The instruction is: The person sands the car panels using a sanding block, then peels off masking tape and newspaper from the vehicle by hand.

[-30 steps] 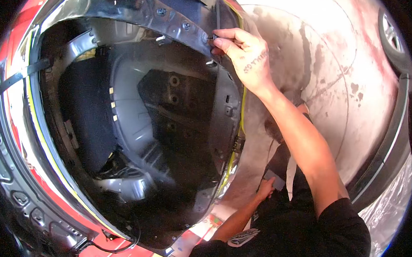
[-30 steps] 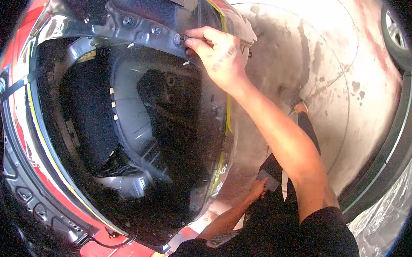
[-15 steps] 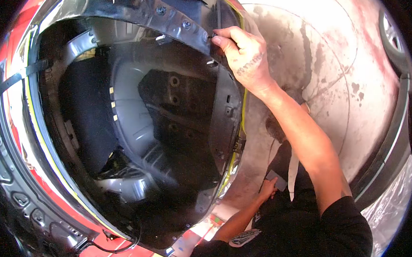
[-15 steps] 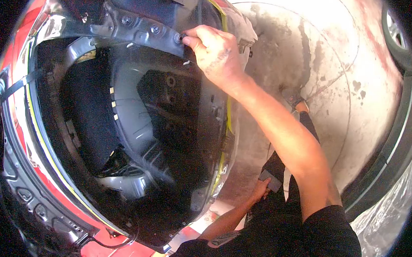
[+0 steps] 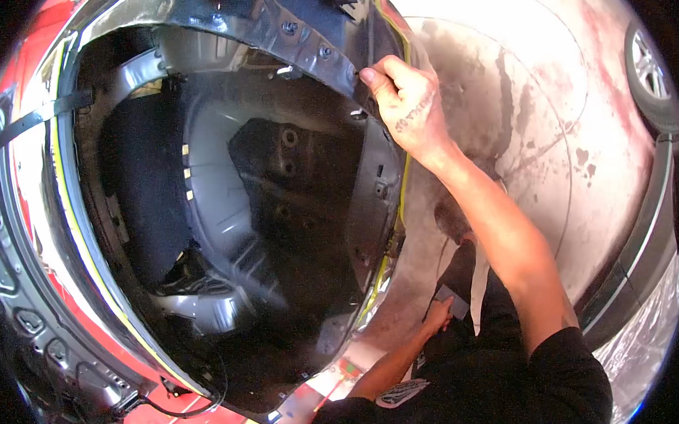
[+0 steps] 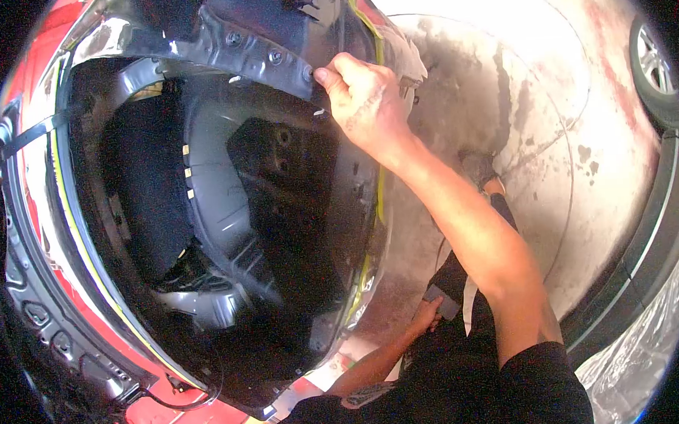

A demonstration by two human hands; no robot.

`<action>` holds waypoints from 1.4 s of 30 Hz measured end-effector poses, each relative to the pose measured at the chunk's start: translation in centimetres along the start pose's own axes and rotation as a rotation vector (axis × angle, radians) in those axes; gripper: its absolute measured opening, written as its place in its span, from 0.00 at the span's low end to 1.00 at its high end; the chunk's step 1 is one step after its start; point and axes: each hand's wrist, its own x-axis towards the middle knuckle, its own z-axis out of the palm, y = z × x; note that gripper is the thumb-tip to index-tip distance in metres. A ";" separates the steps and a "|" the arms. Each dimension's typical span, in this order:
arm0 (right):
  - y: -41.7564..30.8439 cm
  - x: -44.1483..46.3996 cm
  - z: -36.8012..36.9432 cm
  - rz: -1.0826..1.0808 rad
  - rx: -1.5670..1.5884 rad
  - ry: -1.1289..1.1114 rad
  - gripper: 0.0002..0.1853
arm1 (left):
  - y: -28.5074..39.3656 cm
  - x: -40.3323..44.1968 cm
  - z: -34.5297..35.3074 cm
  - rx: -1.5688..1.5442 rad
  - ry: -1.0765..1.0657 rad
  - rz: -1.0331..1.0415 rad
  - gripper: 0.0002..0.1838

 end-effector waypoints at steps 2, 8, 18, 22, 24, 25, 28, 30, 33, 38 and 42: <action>0.0 0.1 -0.3 0.033 0.020 -0.032 0.10 | 0.5 -0.4 0.2 -0.002 0.014 0.003 0.26; -0.2 0.1 -0.5 0.324 0.400 -0.062 0.10 | 0.5 0.1 -0.1 0.009 0.000 -0.016 0.24; 0.9 0.0 -0.9 -0.126 0.088 -0.055 0.07 | 0.4 0.3 0.0 -0.047 -0.045 -0.073 0.22; 1.1 0.4 -0.7 -0.317 -0.085 -0.022 0.05 | 0.6 0.1 0.3 -0.080 0.001 -0.124 0.23; 0.6 0.3 -0.9 -0.212 -0.037 -0.062 0.04 | 0.0 0.5 0.1 -0.118 -0.039 -0.099 0.23; 0.4 0.3 -0.9 -0.160 -0.013 -0.081 0.04 | -0.3 0.7 0.0 -0.137 -0.058 -0.086 0.23; 0.0 0.4 -0.9 -0.096 -0.043 -0.095 0.05 | -0.6 1.0 0.2 -0.126 -0.028 -0.057 0.24; -0.3 0.5 -1.0 -0.083 -0.066 -0.101 0.06 | 0.4 0.1 0.5 -0.141 -0.007 -0.071 0.25; -1.2 0.6 -1.1 0.125 -0.031 -0.166 0.08 | 0.9 -0.6 0.7 -0.128 0.019 -0.039 0.25; -1.3 1.5 -2.0 0.399 0.106 -0.318 0.14 | 0.1 0.1 1.2 -0.084 -0.035 0.025 0.25; 0.1 2.0 -2.5 -0.156 -0.128 -0.352 0.11 | 2.1 -2.0 1.5 -0.137 -0.084 0.120 0.25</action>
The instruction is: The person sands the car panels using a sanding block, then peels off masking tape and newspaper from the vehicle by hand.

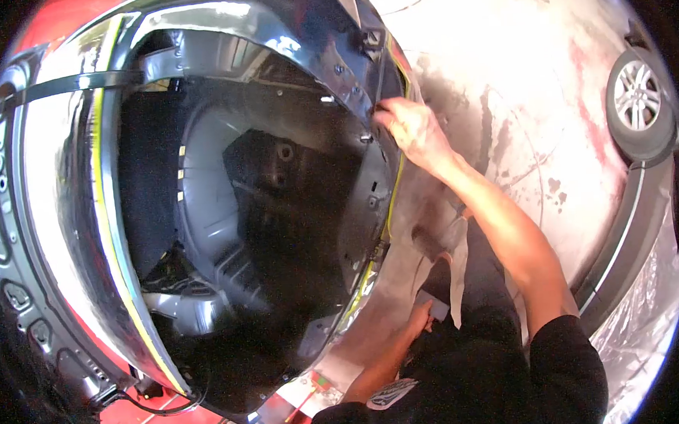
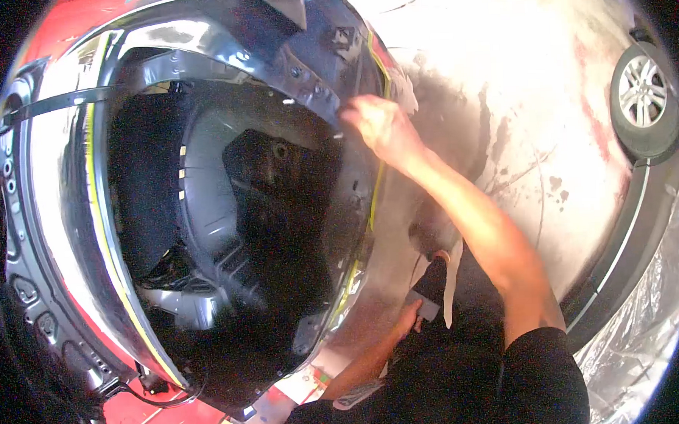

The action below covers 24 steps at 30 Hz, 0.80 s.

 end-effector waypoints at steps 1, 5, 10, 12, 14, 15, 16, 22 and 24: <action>0.4 0.2 -0.3 -0.144 -0.106 0.004 0.10 | 0.7 -0.8 0.5 -0.048 -0.013 0.033 0.25; 1.5 1.2 -1.0 -0.361 -0.333 -0.084 0.11 | 0.2 -1.2 0.8 -0.133 0.057 -0.044 0.27; 1.6 1.7 -1.4 -0.362 -0.278 -0.147 0.09 | 1.0 -2.7 2.1 -0.182 0.132 -0.007 0.28; 1.5 1.9 -1.7 -0.296 -0.247 -0.203 0.07 | 1.0 -2.4 2.5 -0.188 0.099 0.033 0.30; 1.6 2.3 -1.6 -0.230 -0.195 -0.192 0.05 | 2.1 -2.1 3.2 -0.161 0.089 0.057 0.31; 1.9 2.1 -1.4 -0.208 -0.162 -0.179 0.05 | 3.0 -2.4 3.6 -0.135 0.099 0.053 0.32; 2.0 1.5 -1.2 -0.181 -0.128 -0.169 0.05 | 3.6 -2.9 4.1 -0.110 0.110 0.044 0.33; 0.0 2.4 -1.4 0.785 0.591 -0.381 0.13 | 7.8 -3.9 6.6 -0.176 0.120 0.113 0.33; 0.4 2.4 -1.9 0.990 1.104 -0.416 0.18 | 7.9 -3.8 7.2 -0.189 0.135 0.078 0.32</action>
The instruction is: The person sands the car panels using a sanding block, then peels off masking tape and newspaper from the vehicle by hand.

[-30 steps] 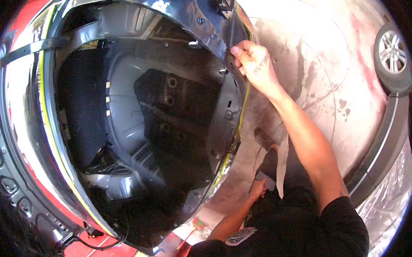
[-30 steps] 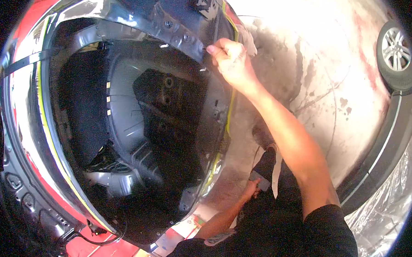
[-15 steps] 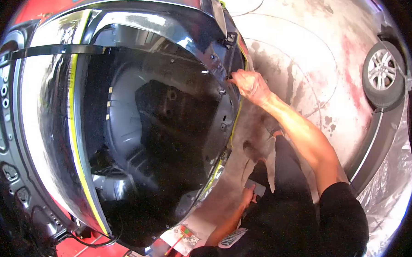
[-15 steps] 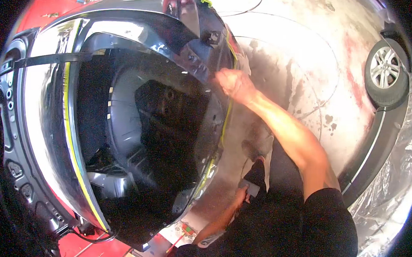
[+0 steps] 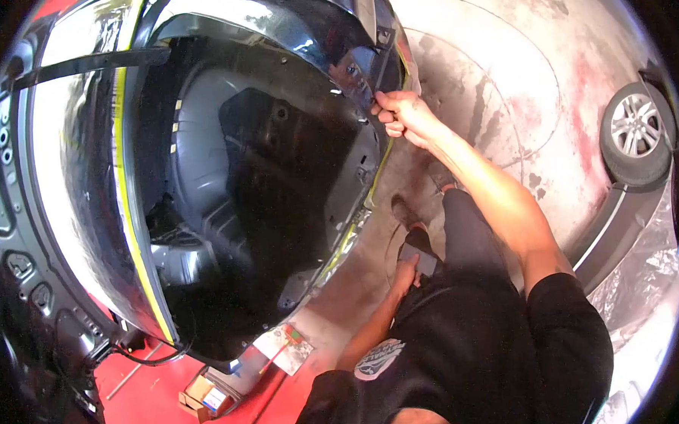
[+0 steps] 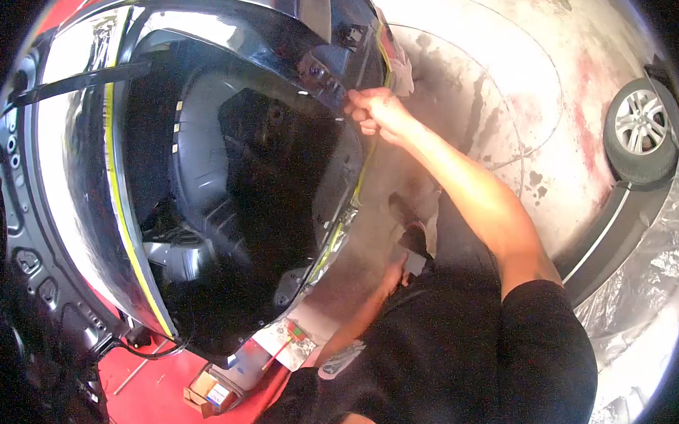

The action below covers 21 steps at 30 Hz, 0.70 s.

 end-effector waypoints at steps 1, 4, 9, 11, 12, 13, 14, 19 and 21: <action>-0.2 0.2 -0.1 0.064 0.079 -0.009 0.19 | 0.2 0.2 0.3 -0.004 0.010 -0.011 0.32; -0.3 -0.1 0.2 0.021 -0.001 0.021 0.19 | 1.5 -0.8 0.6 0.116 0.031 0.030 0.30; -0.9 -1.3 0.7 -0.754 -1.155 0.235 0.09 | 4.2 -1.9 0.5 0.136 0.068 0.145 0.26; -1.5 -1.5 0.8 -0.840 -1.346 0.204 0.08 | 4.4 -2.1 0.5 0.084 0.065 0.146 0.26; -1.8 -1.5 0.9 -0.882 -1.444 0.186 0.09 | 4.2 -1.9 0.4 0.073 0.068 0.132 0.26; -1.9 -1.4 0.8 -0.873 -1.488 0.175 0.09 | 4.1 -1.7 0.4 0.061 0.070 0.120 0.26; -1.8 -1.0 0.5 -0.864 -1.534 0.163 0.10 | 3.9 -1.6 0.5 0.021 0.081 0.122 0.26; -0.4 -0.3 0.8 -0.880 -1.435 0.262 0.08 | 2.9 -2.3 0.9 -0.041 0.130 0.106 0.25; 0.2 -0.4 1.3 -0.838 -1.329 0.344 0.10 | 1.9 -1.7 0.5 -0.102 0.134 0.108 0.26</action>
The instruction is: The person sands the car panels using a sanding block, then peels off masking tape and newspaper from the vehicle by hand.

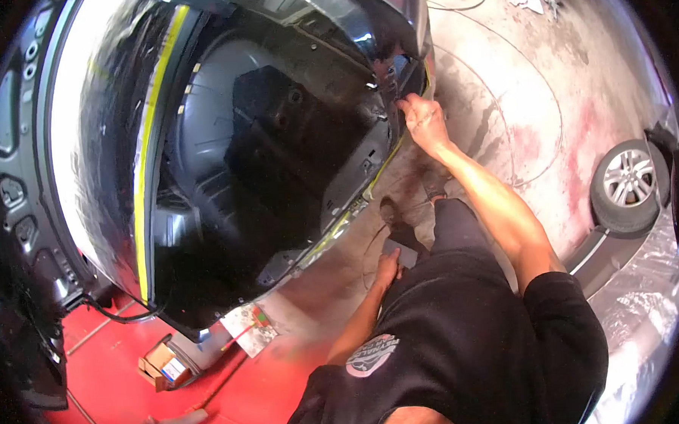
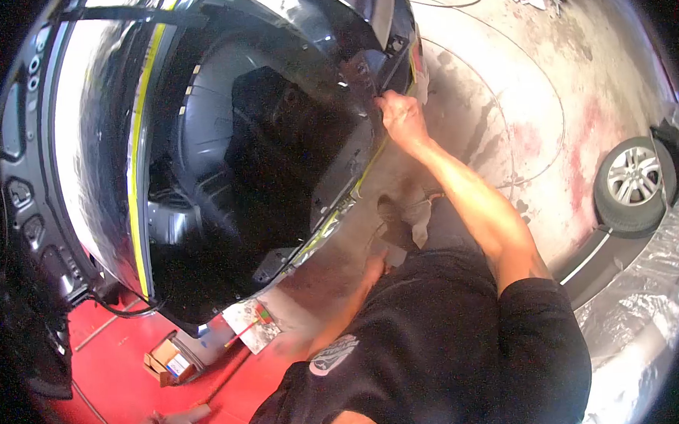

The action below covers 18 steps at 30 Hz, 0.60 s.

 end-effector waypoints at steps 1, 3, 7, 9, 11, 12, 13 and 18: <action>-0.1 0.4 0.2 0.203 0.174 -0.059 0.11 | -0.6 0.4 -0.1 -0.031 0.004 0.001 0.26; -0.8 1.0 0.1 0.626 0.512 -0.181 0.14 | 1.0 -1.1 0.2 0.042 0.043 0.050 0.26; 1.7 2.3 -1.4 1.077 1.324 -0.509 0.18 | 3.7 -2.0 0.5 0.022 0.075 0.069 0.27; 1.2 2.5 -1.5 0.956 1.094 -0.495 0.18 | 4.4 -2.1 0.6 -0.020 0.111 0.071 0.27; -0.1 2.0 -1.9 0.661 0.679 -0.423 0.19 | 5.2 -2.9 0.7 -0.039 0.110 0.072 0.27; -1.6 2.3 -3.2 0.444 0.404 -0.447 0.18 | 6.1 -3.6 0.5 -0.038 0.097 0.080 0.27; -1.3 2.1 -2.9 0.209 0.212 -0.385 0.17 | 7.0 -4.3 0.1 -0.038 0.089 0.093 0.27; 0.9 1.4 -1.5 -0.228 -0.171 -0.221 0.14 | 6.0 -5.7 -0.4 -0.277 0.097 0.091 0.25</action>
